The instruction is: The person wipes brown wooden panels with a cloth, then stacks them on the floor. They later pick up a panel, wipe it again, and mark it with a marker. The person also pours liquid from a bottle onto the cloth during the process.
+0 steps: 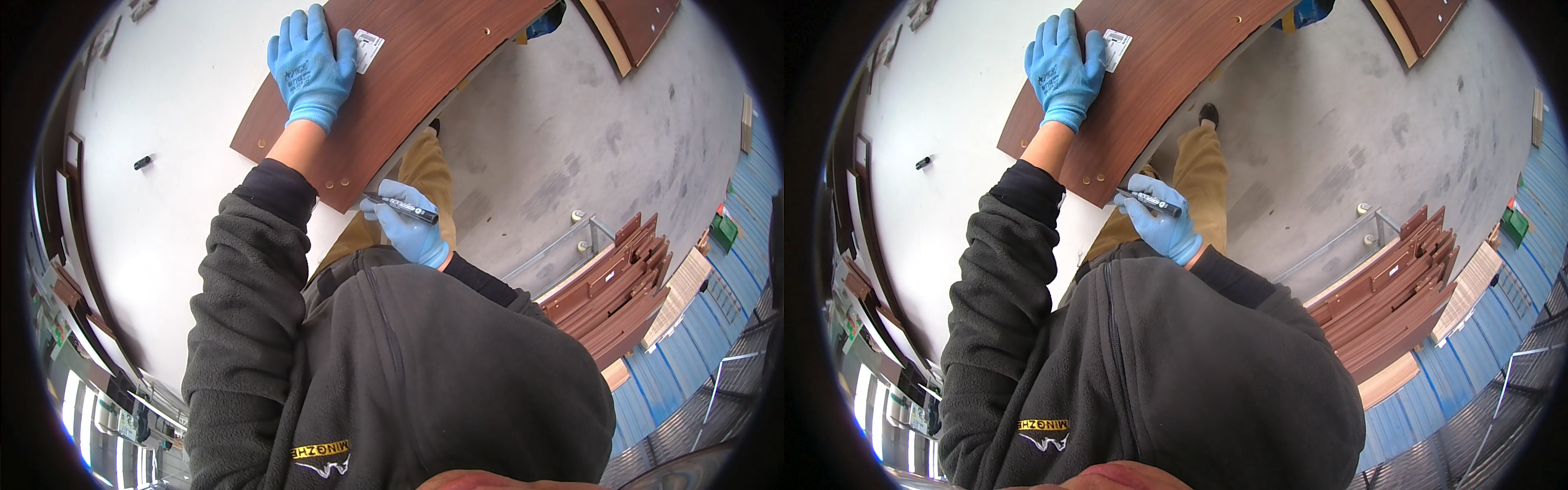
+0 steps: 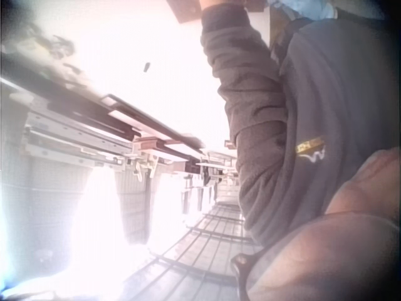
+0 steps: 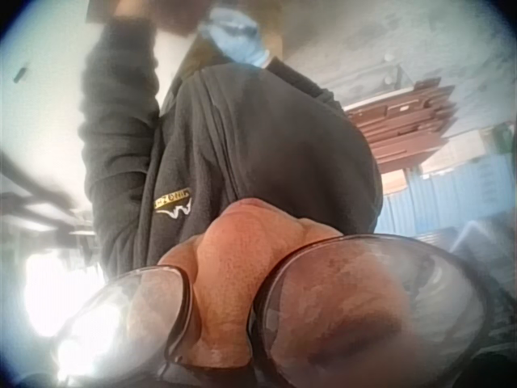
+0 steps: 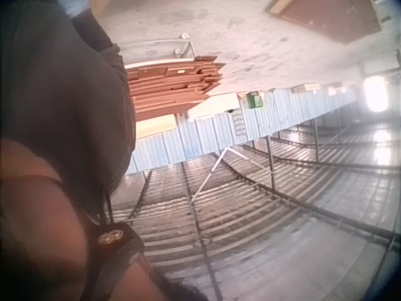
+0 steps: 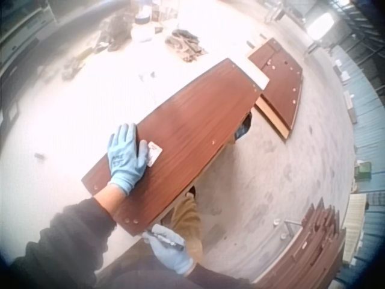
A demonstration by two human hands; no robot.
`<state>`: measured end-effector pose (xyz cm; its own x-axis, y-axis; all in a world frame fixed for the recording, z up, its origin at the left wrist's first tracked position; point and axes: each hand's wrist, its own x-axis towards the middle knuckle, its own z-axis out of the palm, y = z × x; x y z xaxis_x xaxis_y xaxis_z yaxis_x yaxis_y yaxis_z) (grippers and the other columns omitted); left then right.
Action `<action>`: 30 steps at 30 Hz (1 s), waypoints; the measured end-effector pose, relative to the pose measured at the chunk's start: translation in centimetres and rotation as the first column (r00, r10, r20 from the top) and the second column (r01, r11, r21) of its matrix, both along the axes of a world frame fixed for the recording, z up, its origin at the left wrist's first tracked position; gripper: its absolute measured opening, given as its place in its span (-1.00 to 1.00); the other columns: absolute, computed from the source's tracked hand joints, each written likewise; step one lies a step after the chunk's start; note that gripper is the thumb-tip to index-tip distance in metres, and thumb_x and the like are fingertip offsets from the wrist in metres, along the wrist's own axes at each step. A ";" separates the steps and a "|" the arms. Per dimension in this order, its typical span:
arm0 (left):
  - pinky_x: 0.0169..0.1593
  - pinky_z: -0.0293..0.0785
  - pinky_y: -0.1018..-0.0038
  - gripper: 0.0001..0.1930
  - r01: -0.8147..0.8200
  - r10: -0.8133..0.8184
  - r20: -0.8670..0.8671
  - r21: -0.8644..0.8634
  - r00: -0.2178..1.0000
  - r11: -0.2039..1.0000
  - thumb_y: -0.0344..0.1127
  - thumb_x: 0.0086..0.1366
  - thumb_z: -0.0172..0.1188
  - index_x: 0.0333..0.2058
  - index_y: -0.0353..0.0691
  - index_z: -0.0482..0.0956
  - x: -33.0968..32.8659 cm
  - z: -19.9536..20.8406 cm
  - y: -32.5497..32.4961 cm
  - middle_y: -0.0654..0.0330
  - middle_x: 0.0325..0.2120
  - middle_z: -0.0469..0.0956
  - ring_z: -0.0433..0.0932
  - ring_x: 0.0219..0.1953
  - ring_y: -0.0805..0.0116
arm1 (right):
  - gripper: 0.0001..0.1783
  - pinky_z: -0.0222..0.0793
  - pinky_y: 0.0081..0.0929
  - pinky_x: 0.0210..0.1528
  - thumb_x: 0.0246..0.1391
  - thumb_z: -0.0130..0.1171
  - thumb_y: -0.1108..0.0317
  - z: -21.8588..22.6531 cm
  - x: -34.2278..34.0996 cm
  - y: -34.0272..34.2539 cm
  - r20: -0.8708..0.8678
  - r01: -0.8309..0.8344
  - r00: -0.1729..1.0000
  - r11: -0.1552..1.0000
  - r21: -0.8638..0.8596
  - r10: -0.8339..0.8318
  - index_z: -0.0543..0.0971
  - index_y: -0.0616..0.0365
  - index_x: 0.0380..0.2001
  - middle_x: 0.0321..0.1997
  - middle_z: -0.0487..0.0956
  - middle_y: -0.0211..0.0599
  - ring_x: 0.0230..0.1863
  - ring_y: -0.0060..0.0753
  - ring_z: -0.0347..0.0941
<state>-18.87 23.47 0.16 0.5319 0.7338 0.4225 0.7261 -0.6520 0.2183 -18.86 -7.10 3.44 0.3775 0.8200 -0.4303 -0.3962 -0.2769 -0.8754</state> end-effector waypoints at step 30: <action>0.12 0.42 0.14 -0.44 0.001 -0.002 0.026 0.042 1.000 0.999 0.07 0.39 0.19 0.19 -0.22 0.58 -0.1 -0.3 -0.3 0.05 -0.04 0.60 0.58 0.00 0.04 | -0.68 0.74 -0.31 0.10 0.40 0.18 0.60 -0.3 4.6 2.0 0.025 0.271 0.962 0.962 0.042 -0.272 0.46 0.41 0.16 0.00 0.74 0.06 -0.03 -0.29 0.76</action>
